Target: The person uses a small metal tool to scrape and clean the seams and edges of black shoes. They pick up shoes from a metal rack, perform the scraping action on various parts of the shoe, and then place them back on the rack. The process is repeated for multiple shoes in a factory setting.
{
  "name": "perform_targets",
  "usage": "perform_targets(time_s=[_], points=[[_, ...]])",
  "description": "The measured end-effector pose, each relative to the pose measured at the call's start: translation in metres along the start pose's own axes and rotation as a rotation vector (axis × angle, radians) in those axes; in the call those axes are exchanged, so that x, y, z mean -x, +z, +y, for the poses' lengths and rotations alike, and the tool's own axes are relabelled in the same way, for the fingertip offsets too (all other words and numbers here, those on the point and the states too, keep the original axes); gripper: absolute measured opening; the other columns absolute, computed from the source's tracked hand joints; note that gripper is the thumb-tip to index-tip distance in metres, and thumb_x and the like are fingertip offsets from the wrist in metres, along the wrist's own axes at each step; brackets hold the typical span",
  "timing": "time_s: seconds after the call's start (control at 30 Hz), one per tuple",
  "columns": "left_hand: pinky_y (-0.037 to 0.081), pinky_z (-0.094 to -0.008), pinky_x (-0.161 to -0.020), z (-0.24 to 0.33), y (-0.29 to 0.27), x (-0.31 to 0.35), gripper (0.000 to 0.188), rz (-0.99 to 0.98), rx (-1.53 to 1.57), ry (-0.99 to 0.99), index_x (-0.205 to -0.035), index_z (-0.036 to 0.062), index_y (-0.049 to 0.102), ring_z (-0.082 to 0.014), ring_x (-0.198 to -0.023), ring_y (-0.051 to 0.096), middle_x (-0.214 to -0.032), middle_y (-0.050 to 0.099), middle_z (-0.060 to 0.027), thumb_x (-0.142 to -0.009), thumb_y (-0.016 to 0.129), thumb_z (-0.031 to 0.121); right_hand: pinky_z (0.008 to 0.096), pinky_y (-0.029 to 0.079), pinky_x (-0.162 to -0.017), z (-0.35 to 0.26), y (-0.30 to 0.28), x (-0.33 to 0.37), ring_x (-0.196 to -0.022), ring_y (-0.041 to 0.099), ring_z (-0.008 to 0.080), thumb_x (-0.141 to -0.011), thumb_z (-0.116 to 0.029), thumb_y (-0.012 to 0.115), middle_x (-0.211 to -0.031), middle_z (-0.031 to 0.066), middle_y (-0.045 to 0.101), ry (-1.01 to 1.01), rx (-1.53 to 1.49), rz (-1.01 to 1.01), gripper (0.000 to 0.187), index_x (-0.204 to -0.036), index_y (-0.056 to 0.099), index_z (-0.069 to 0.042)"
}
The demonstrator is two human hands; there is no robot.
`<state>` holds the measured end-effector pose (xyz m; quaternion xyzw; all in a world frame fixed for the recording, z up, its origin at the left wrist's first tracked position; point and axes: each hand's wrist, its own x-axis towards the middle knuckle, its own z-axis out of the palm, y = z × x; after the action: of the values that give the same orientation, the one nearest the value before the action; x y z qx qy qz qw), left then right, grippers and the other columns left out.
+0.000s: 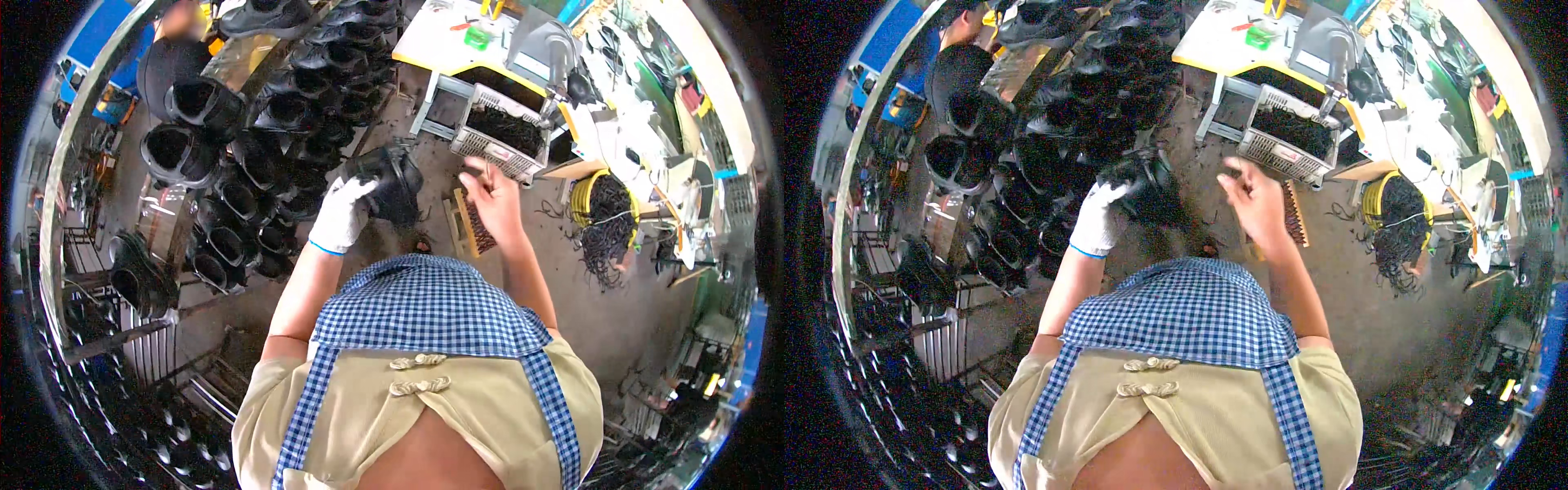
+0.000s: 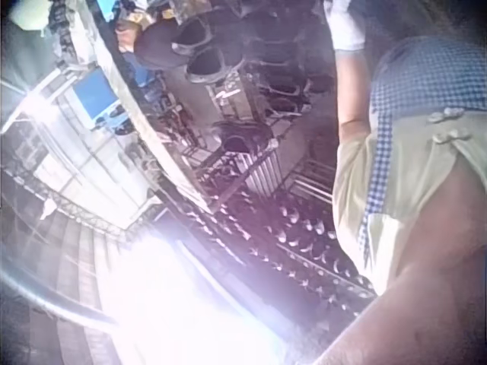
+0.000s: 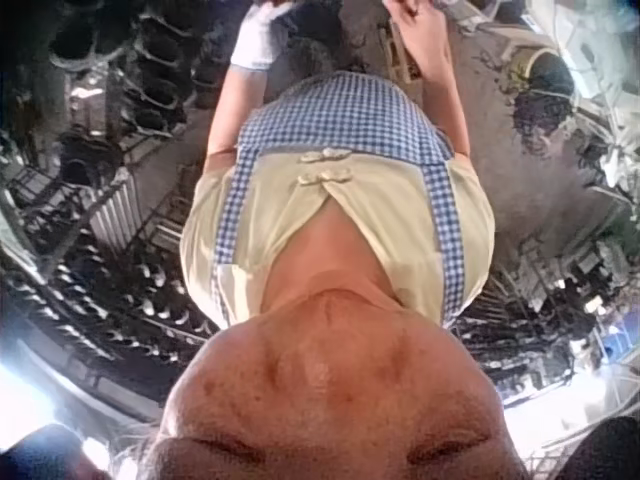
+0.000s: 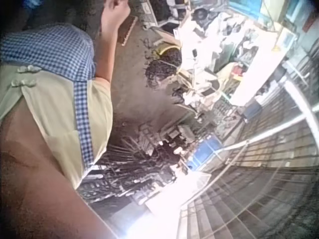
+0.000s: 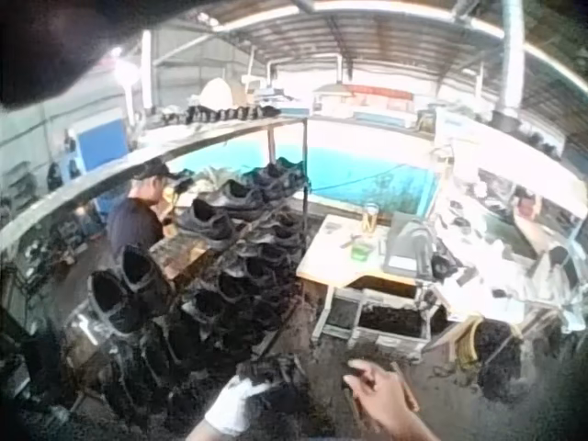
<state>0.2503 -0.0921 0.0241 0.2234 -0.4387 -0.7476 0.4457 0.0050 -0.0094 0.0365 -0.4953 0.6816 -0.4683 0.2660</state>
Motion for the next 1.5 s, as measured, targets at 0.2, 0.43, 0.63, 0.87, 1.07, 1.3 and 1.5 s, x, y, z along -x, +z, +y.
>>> perform_targets(time_s=[0.2, 0.43, 0.63, 0.87, 1.07, 1.3, 1.5], points=[[0.050, -0.0356, -0.087, 0.022, 0.015, 0.027, 0.036, -0.144, -0.584, 0.034, -0.117, 0.0028, 0.061, -0.0223, -0.099, 0.062, -0.109, 0.066, -0.0111, -0.083, 0.062, 0.015, 0.0277, 0.051, -0.062, -0.031, 0.025, 0.018, -0.068, 0.063, 0.0147, -0.096, -0.026, 0.060, -0.098, 0.0108, 0.065, 0.315, -0.399, -0.504, 0.052, -0.135, 0.043, 0.004], [0.049, -0.0485, -0.063, 0.003, 0.006, 0.091, 0.028, -0.006, -1.230, 0.143, -0.075, 0.0023, 0.060, -0.0391, -0.071, 0.062, -0.073, 0.060, -0.0201, -0.066, 0.071, 0.027, 0.0422, 0.051, -0.092, 0.015, 0.068, 0.047, -0.113, 0.058, 0.0272, -0.101, -0.046, 0.040, -0.135, 0.0104, 0.053, 0.418, -0.383, -0.802, 0.058, -0.143, 0.039, -0.006], [0.055, -0.0451, -0.074, 0.067, 0.010, 0.176, 0.045, 0.072, -1.255, -0.376, -0.093, -0.0010, 0.067, -0.0379, -0.082, 0.067, -0.086, 0.067, -0.0204, -0.077, 0.068, 0.041, 0.0381, 0.052, -0.086, 0.104, 0.162, 0.050, -0.111, 0.060, 0.0224, -0.098, -0.057, 0.037, -0.123, 0.0105, 0.061, 0.946, -0.747, -1.199, 0.063, -0.134, 0.051, -0.007], [0.041, -0.0366, -0.104, 0.082, -0.010, 0.267, 0.059, 1.362, -0.805, 0.362, -0.137, 0.0041, 0.045, -0.0266, -0.122, 0.052, -0.134, 0.052, -0.0157, -0.085, 0.069, 0.017, 0.0315, 0.055, -0.061, 0.114, 0.181, 0.040, -0.101, 0.061, 0.0284, -0.086, -0.066, 0.051, -0.123, 0.0147, 0.059, 0.660, -0.535, -1.395, 0.068, -0.131, 0.053, -0.015], [0.038, -0.0325, -0.106, 0.054, 0.017, 0.256, 0.065, 1.407, -0.163, 0.628, -0.137, 0.0024, 0.043, -0.0190, -0.118, 0.053, -0.126, 0.057, -0.0090, -0.080, 0.074, 0.010, 0.0282, 0.053, -0.057, 0.027, 0.170, 0.054, -0.077, 0.063, 0.0217, -0.088, -0.048, 0.062, -0.113, 0.0096, 0.061, 0.666, -0.508, -1.412, 0.053, -0.132, 0.052, -0.020], [0.044, -0.0343, -0.101, 0.050, 0.068, 0.252, 0.067, 1.393, -0.397, 0.615, -0.128, 0.0004, 0.053, -0.0191, -0.113, 0.057, -0.122, 0.061, -0.0095, -0.071, 0.083, 0.016, 0.0223, 0.033, -0.050, 0.009, 0.190, 0.019, -0.059, 0.041, 0.0035, -0.100, -0.034, 0.051, -0.086, -0.0020, 0.055, 0.171, -0.022, -1.592, 0.036, -0.124, 0.058, -0.009], [0.043, -0.0332, -0.101, 0.060, 0.096, 0.256, 0.074, 1.305, -0.550, 0.392, -0.126, 0.0010, 0.057, -0.0188, -0.111, 0.058, -0.120, 0.062, -0.0082, -0.064, 0.087, 0.028, 0.0271, 0.047, -0.057, -0.117, 0.165, 0.021, -0.065, 0.054, 0.0142, -0.098, -0.017, 0.055, -0.090, 0.0042, 0.052, -0.991, -0.401, -1.518, 0.040, -0.137, 0.050, -0.010]])
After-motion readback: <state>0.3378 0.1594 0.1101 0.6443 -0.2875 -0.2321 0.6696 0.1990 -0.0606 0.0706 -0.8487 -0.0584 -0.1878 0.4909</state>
